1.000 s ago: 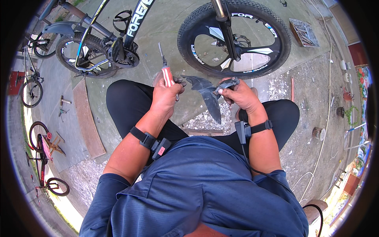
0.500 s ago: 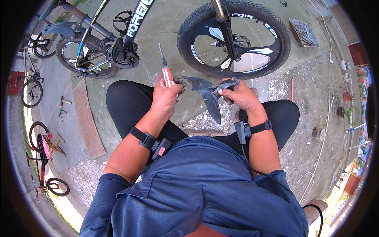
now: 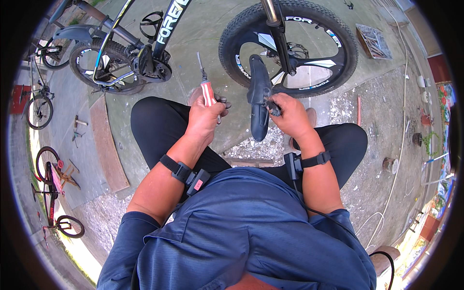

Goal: The person retrieves a small part from a bucket and uses a screwdriver to attach a plastic fender to the front fork of a bicycle while sitting in an outdoor area. They align the fender with the fork and begin securing it with screws.

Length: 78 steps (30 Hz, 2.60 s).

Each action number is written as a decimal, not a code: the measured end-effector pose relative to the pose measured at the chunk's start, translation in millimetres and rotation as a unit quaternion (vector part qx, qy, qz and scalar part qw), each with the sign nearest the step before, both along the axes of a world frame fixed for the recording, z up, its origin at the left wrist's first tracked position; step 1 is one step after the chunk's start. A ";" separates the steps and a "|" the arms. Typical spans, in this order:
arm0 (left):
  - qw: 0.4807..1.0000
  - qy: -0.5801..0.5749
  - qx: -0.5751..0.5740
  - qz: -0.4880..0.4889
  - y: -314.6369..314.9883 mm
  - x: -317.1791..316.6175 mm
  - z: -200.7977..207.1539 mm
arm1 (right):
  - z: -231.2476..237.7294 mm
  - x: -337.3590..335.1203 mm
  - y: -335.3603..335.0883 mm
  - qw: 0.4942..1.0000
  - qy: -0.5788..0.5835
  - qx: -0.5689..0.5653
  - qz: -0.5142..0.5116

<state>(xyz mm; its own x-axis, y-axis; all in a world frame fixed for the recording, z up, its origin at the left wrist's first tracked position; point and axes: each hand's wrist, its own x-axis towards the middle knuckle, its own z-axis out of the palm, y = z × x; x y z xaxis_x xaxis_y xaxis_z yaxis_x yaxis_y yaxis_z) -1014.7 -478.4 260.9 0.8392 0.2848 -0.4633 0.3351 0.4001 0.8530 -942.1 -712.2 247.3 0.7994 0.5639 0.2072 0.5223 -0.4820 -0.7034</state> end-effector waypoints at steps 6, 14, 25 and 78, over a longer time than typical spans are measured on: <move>1.000 0.004 0.007 -0.004 0.2 0.5 -1.0 | 17.5 -8.3 7.8 0.995 -0.090 -0.048 -0.008; 1.000 0.001 0.001 0.000 0.4 0.7 -2.7 | 22.0 -11.1 10.4 0.990 -0.136 -0.024 -0.007; 1.000 -0.003 0.001 0.001 -0.1 0.6 -2.3 | 23.7 -12.9 10.8 0.989 -0.146 -0.005 -0.029; 0.944 0.322 -0.055 0.043 -17.9 53.9 -168.3 | 71.0 13.8 -45.0 0.968 0.227 0.091 -0.053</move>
